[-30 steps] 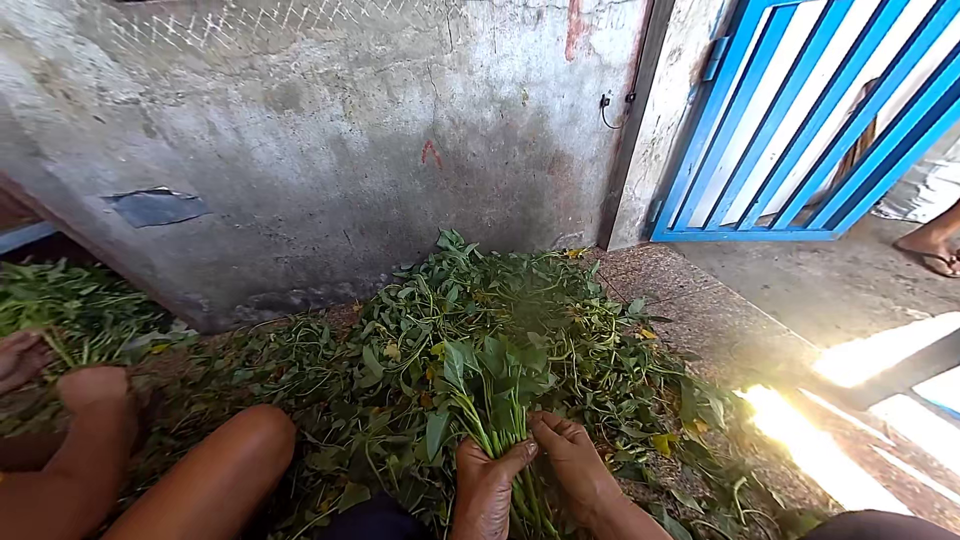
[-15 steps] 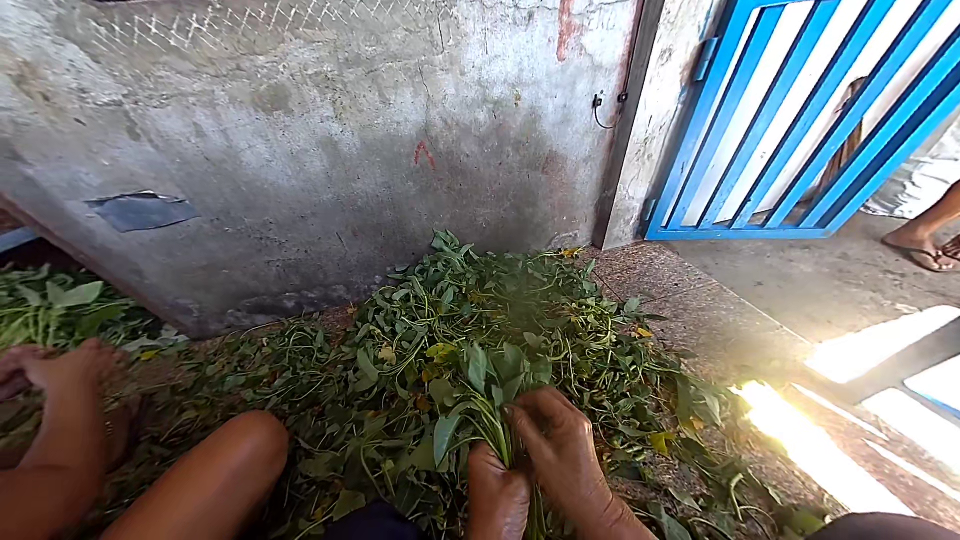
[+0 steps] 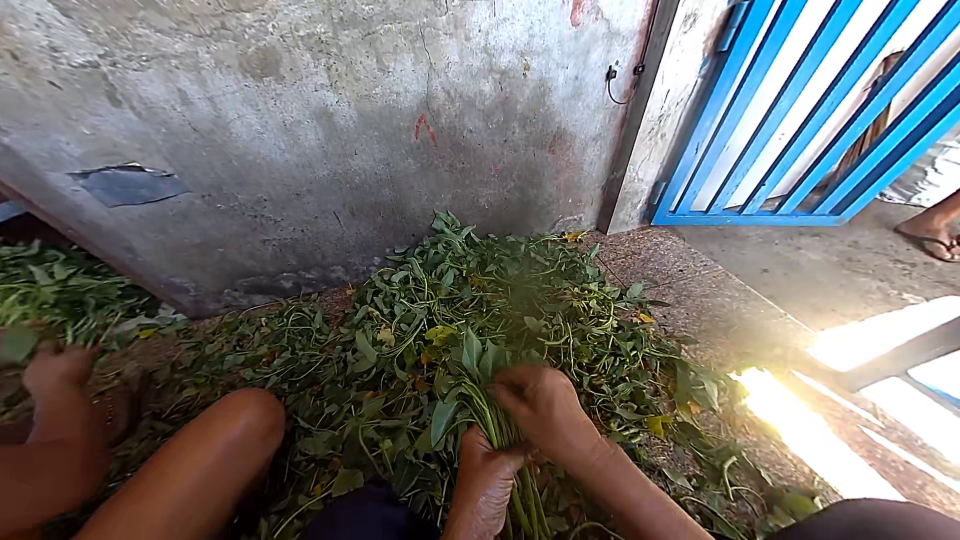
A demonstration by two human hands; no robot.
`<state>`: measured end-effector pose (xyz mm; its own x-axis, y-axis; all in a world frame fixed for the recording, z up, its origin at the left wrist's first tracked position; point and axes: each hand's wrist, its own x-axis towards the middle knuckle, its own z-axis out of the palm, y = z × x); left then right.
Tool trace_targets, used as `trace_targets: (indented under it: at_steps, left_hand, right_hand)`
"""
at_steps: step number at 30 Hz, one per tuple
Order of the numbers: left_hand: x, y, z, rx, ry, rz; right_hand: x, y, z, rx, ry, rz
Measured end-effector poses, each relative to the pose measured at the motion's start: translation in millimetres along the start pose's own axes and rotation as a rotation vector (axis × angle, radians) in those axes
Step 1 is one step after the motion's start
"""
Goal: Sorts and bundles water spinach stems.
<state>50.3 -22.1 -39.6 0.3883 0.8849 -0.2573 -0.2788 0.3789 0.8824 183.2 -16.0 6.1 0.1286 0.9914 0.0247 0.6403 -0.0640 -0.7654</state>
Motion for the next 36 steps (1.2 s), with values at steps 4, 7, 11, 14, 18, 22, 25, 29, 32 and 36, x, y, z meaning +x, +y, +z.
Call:
trace_targets:
  at_steps: [4,7,11,14,18,22,25,29,32,36]
  left_hand:
    - [0,16,-13,-0.047,0.069,0.006]
    - [-4,41,-34,-0.097,0.255,0.295]
    - [-19,75,-55,-0.151,0.449,0.452]
    - [-23,78,-54,-0.154,0.509,0.408]
    - [-16,71,-49,-0.117,0.503,0.396]
    - [-11,72,-55,-0.09,0.459,0.456]
    - [-11,72,-63,-0.108,0.411,0.485]
    - [-10,73,-64,-0.044,0.455,0.471]
    - [-7,74,-60,-0.003,0.518,0.442]
    - [-6,77,-51,-0.017,0.558,0.434]
  right_hand:
    - [11,-3,-28,0.194,-0.048,-0.198]
    - [28,26,-49,0.414,0.154,-0.169]
    - [54,126,-22,0.219,0.069,0.217]
    - [60,194,47,0.091,-0.323,0.472]
    - [46,216,124,-0.198,-0.485,0.67]
    - [14,228,143,-0.496,-0.573,0.733]
    - [-1,257,124,-0.47,-0.819,0.718]
    - [1,291,87,-0.369,-1.002,0.684]
    - [6,286,37,0.143,-0.76,0.643]
    - [13,285,-1,0.726,-0.385,0.56]
